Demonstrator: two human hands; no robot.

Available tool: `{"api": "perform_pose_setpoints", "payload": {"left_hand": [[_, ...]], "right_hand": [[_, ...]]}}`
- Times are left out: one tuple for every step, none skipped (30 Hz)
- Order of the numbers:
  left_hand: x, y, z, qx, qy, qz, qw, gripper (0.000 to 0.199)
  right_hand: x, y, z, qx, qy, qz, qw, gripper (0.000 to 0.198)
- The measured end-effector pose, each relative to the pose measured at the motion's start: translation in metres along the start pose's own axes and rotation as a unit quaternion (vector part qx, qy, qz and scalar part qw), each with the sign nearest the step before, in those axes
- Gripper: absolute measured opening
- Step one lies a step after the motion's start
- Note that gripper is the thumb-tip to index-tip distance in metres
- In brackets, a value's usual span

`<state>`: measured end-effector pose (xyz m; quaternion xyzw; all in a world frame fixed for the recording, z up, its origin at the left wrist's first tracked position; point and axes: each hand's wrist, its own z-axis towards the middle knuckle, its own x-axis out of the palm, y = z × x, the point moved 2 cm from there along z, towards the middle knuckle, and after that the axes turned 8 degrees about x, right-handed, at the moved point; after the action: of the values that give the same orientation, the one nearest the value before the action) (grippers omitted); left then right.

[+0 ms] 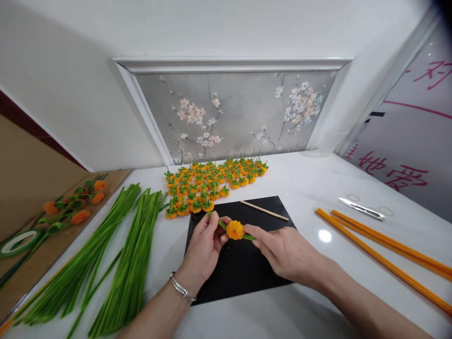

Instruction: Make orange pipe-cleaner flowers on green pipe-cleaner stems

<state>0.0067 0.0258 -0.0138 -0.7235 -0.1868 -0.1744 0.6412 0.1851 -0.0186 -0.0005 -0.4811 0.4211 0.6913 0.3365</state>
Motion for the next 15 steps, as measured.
{"api": "perform_pose_setpoints", "payload": {"left_hand": [[-0.0006, -0.0001, 0.0005, 0.001, -0.008, 0.003, 1.000, 0.019], [-0.0011, -0.0001, 0.0008, 0.000, -0.014, 0.006, 1.000, 0.018], [-0.0014, 0.0002, 0.0007, -0.002, -0.017, 0.009, 1.000, 0.018], [-0.0013, 0.0006, 0.0003, -0.006, -0.014, 0.012, 1.000, 0.018], [-0.0010, 0.0012, -0.0005, -0.011, -0.005, 0.014, 1.000, 0.018], [-0.0003, 0.0018, -0.0017, -0.014, 0.009, 0.014, 1.000, 0.018], [0.0006, 0.0024, -0.0030, -0.019, 0.028, 0.014, 0.999, 0.019], [0.0015, 0.0026, -0.0045, -0.025, 0.049, 0.013, 0.998, 0.020], [0.0024, 0.0026, -0.0058, -0.032, 0.073, 0.012, 0.997, 0.021], [0.0030, 0.0023, -0.0069, -0.041, 0.098, 0.013, 0.994, 0.023], [0.0033, 0.0018, -0.0077, -0.051, 0.123, 0.017, 0.991, 0.026], [0.0032, 0.0012, -0.0079, -0.060, 0.150, 0.027, 0.987, 0.031], [0.0028, 0.0004, -0.0076, -0.065, 0.175, 0.043, 0.981, 0.039], [0.0020, -0.0004, -0.0068, -0.065, 0.198, 0.065, 0.976, 0.048], [0.0010, -0.0011, -0.0057, -0.057, 0.216, 0.088, 0.971, 0.051]], "right_hand": [[0.0006, -0.0001, -0.0001, -0.003, 0.002, -0.003, 1.000, 0.041], [0.0010, -0.0003, -0.0002, -0.005, 0.004, -0.006, 1.000, 0.041], [0.0014, -0.0004, -0.0001, -0.006, 0.006, -0.009, 1.000, 0.042], [0.0017, -0.0009, 0.0000, -0.003, 0.007, -0.012, 1.000, 0.042], [0.0020, -0.0016, 0.0003, 0.003, 0.006, -0.013, 1.000, 0.041], [0.0022, -0.0026, 0.0006, 0.011, 0.003, -0.014, 1.000, 0.041], [0.0024, -0.0037, 0.0009, 0.018, -0.002, -0.013, 1.000, 0.040], [0.0025, -0.0049, 0.0012, 0.024, -0.006, -0.011, 1.000, 0.039], [0.0025, -0.0060, 0.0014, 0.028, -0.008, -0.008, 1.000, 0.039], [0.0023, -0.0069, 0.0015, 0.031, -0.010, -0.005, 0.999, 0.039], [0.0018, -0.0077, 0.0015, 0.033, -0.010, -0.003, 0.999, 0.039], [0.0011, -0.0084, 0.0014, 0.035, -0.009, -0.001, 0.999, 0.040], [0.0001, -0.0089, 0.0011, 0.035, -0.007, 0.001, 0.999, 0.040], [-0.0009, -0.0092, 0.0008, 0.034, -0.003, 0.004, 0.999, 0.040], [-0.0020, -0.0093, 0.0004, 0.032, 0.001, 0.008, 0.999, 0.040]]}}
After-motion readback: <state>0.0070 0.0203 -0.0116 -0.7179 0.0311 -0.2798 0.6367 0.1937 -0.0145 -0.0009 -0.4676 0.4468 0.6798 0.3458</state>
